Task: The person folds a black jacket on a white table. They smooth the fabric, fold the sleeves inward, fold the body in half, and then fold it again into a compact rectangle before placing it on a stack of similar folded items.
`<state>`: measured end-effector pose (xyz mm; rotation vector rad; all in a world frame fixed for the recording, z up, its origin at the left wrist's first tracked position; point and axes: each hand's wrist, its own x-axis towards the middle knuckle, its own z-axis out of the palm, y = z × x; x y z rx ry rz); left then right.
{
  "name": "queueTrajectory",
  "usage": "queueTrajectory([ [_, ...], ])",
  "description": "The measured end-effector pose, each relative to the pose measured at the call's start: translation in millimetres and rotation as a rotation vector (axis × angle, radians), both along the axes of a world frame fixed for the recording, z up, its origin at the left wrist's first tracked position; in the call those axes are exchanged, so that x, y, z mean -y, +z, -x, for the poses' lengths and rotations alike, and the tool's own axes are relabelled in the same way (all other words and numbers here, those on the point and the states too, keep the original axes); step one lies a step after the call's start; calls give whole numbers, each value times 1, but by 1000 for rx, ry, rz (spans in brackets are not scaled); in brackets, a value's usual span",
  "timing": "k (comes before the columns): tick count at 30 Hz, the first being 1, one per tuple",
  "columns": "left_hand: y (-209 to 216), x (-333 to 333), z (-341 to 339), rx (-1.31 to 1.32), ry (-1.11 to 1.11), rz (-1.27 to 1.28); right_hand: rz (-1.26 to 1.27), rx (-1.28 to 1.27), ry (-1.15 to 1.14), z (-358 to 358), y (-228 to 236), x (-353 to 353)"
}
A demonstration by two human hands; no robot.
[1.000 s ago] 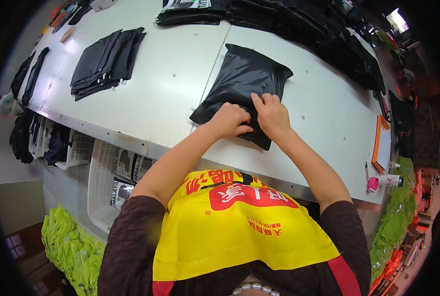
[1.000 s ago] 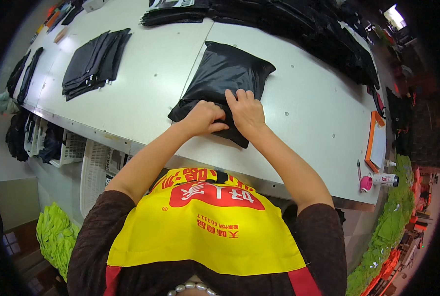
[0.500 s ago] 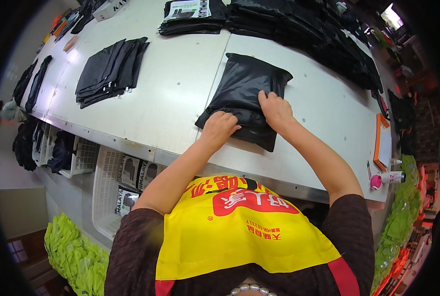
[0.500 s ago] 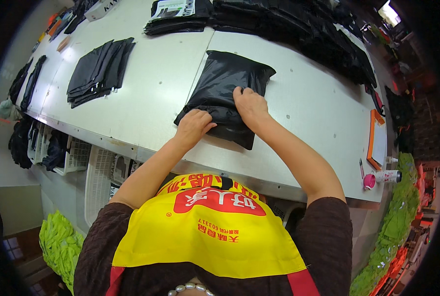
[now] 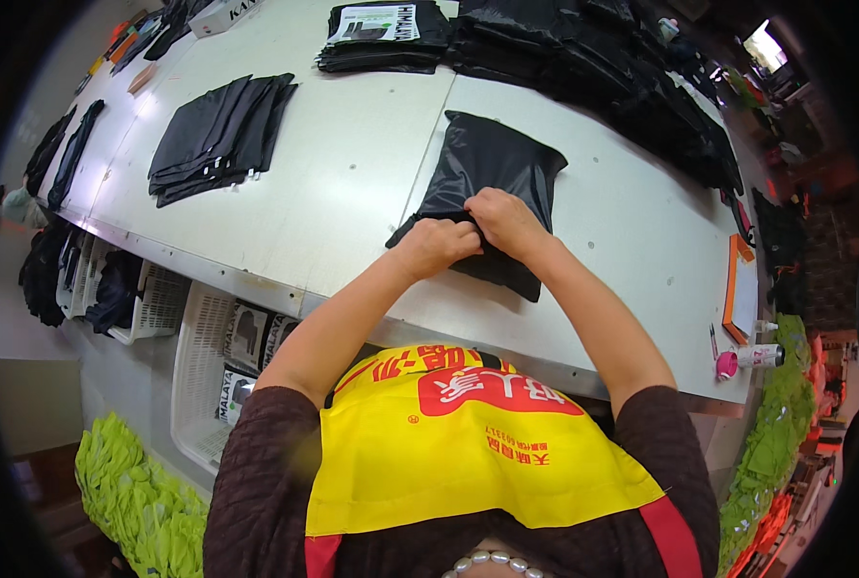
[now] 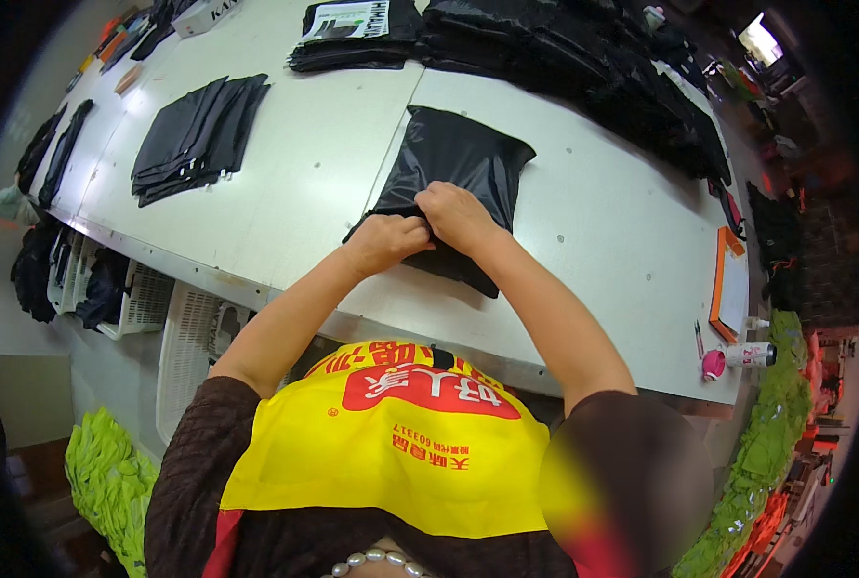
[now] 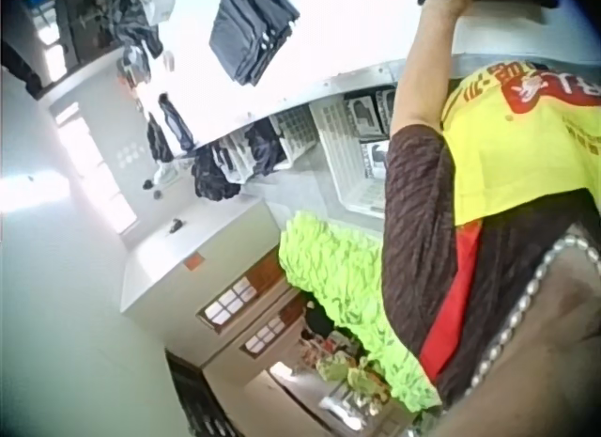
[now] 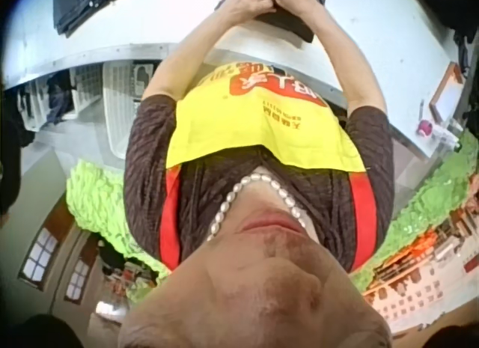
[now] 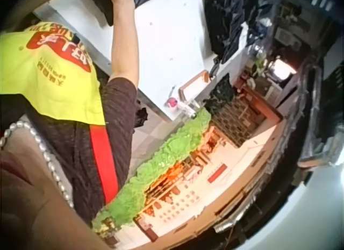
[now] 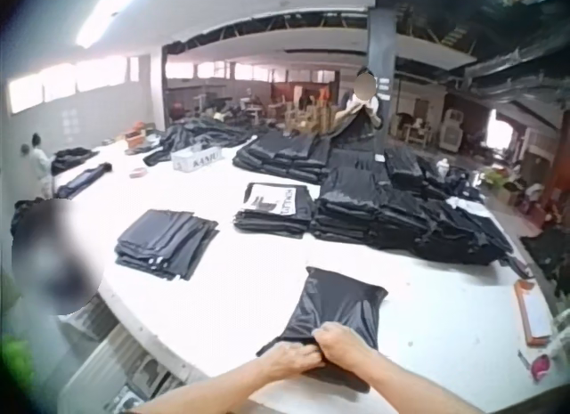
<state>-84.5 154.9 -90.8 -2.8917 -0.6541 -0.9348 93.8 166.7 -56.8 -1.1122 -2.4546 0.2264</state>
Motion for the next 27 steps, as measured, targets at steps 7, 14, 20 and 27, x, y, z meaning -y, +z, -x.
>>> queueTrajectory([
  [7, 25, 21, -27, 348, 43, 60, 68, -154, -24, -21, 23, 35],
  [14, -18, 42, -43, 290, -54, 391, -32, -129, -124, -30, 3, 82],
  [20, -11, 34, -55, 263, -30, 389, -116, 77, -594, -99, -1, 94],
  [27, -11, 25, -56, 309, 76, 440, 36, -95, -632, -102, -20, 135],
])
